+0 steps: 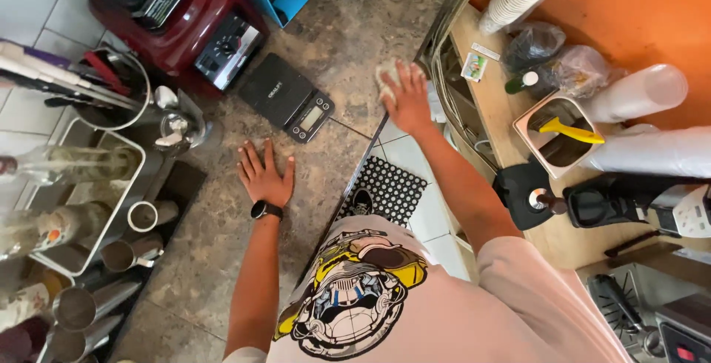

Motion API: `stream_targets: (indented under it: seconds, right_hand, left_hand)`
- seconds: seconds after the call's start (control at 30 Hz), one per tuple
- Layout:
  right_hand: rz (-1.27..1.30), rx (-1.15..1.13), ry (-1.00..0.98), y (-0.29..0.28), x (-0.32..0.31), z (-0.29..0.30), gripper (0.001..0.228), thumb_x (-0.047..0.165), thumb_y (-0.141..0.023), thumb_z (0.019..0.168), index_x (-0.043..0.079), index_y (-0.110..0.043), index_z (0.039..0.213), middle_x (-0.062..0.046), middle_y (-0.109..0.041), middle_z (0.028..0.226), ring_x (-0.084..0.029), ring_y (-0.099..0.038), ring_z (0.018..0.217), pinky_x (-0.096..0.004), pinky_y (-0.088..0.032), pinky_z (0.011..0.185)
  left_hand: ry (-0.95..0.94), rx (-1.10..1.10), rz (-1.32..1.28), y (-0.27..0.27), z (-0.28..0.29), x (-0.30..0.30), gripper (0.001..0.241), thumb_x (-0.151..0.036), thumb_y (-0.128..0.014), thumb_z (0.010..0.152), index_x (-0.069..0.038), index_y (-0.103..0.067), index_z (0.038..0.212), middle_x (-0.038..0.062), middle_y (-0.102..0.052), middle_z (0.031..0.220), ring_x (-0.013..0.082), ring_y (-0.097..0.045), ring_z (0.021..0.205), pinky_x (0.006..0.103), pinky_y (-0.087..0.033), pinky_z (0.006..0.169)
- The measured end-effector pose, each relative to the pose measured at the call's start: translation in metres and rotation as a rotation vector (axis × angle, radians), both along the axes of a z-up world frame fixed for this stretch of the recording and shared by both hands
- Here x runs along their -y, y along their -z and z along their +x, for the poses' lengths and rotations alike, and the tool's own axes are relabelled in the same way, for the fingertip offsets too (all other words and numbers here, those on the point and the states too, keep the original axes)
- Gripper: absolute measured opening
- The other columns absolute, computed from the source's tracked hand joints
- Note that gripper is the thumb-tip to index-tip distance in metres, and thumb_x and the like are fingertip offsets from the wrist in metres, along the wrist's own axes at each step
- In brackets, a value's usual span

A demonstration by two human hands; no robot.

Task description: Wiping down the coffee shop counter, scale, and blender with a cloth.

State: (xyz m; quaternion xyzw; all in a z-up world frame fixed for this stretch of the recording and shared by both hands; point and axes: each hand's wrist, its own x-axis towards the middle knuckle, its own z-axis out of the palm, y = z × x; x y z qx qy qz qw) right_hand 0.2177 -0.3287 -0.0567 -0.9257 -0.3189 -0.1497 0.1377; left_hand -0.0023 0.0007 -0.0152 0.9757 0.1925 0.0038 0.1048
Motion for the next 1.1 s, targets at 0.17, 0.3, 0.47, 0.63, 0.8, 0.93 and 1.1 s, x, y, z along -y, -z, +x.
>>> stream_targets:
  seconds: [0.17,0.3,0.47,0.63,0.8,0.93,1.1]
  right_hand:
    - [0.024,0.143,0.01,-0.016,-0.038,-0.038,0.054,0.038,-0.043,0.104,0.028,-0.048,0.157,-0.023,-0.04,0.159,-0.06,-0.033,0.14,-0.069,-0.026,0.111]
    - [0.121,0.015,-0.243,-0.017,-0.061,-0.13,0.054,0.039,-0.033,0.106,0.033,-0.042,0.159,-0.013,-0.032,0.167,-0.052,-0.019,0.152,-0.064,-0.017,0.12]
    - [0.004,-0.125,-0.185,-0.057,-0.053,-0.098,0.061,0.036,-0.069,0.092,0.032,-0.054,0.151,-0.02,-0.051,0.154,-0.056,-0.037,0.142,-0.068,-0.023,0.118]
    - [-0.038,-0.103,0.11,-0.014,-0.027,-0.028,0.053,0.044,-0.056,0.104,0.034,-0.049,0.155,-0.008,-0.036,0.165,-0.047,-0.025,0.15,-0.069,-0.014,0.117]
    - [-0.167,0.077,-0.117,-0.012,-0.054,-0.072,0.057,0.049,-0.041,0.104,0.041,-0.038,0.16,-0.006,-0.03,0.168,-0.047,-0.021,0.152,-0.067,-0.023,0.115]
    - [-0.017,-0.143,-0.411,-0.021,-0.068,-0.135,0.053,0.056,-0.037,0.104,0.041,-0.045,0.155,0.001,-0.028,0.169,-0.04,-0.019,0.155,-0.06,-0.021,0.12]
    - [0.02,0.179,-0.325,0.013,-0.057,-0.051,0.053,0.049,-0.045,0.106,0.032,-0.049,0.155,-0.013,-0.041,0.161,-0.046,-0.03,0.149,-0.06,-0.022,0.119]
  left_hand:
    - [0.012,0.085,0.016,0.009,-0.001,-0.003,0.079,-0.068,-0.044,0.1,-0.024,-0.031,0.164,0.021,-0.014,0.172,0.0429,-0.01,0.158,0.0603,-0.014,0.125]
    - [0.0,0.148,0.053,0.007,-0.003,-0.001,0.077,-0.066,-0.049,0.101,-0.023,-0.035,0.164,0.022,-0.02,0.17,0.0429,-0.017,0.156,0.0588,-0.018,0.124]
    - [0.014,0.112,-0.037,0.003,-0.003,-0.002,0.075,-0.066,-0.042,0.106,-0.025,-0.027,0.166,0.022,-0.008,0.171,0.0418,-0.007,0.159,0.0603,-0.01,0.126]
    - [0.004,0.123,-0.025,0.0,-0.004,0.001,0.077,-0.066,-0.046,0.103,-0.023,-0.03,0.165,0.024,-0.014,0.17,0.0443,-0.012,0.158,0.062,-0.013,0.125]
    - [0.003,0.083,-0.058,-0.003,-0.003,-0.002,0.077,-0.067,-0.044,0.102,-0.025,-0.03,0.165,0.023,-0.013,0.171,0.0436,-0.011,0.158,0.0617,-0.013,0.126]
    - [0.003,0.054,-0.076,-0.006,-0.003,-0.003,0.075,-0.067,-0.041,0.104,-0.027,-0.027,0.166,0.02,-0.009,0.172,0.0412,-0.009,0.159,0.0606,-0.011,0.126]
    - [-0.005,0.088,-0.064,-0.002,-0.002,-0.003,0.076,-0.069,-0.046,0.1,-0.028,-0.032,0.163,0.02,-0.014,0.171,0.0414,-0.011,0.158,0.0612,-0.012,0.126]
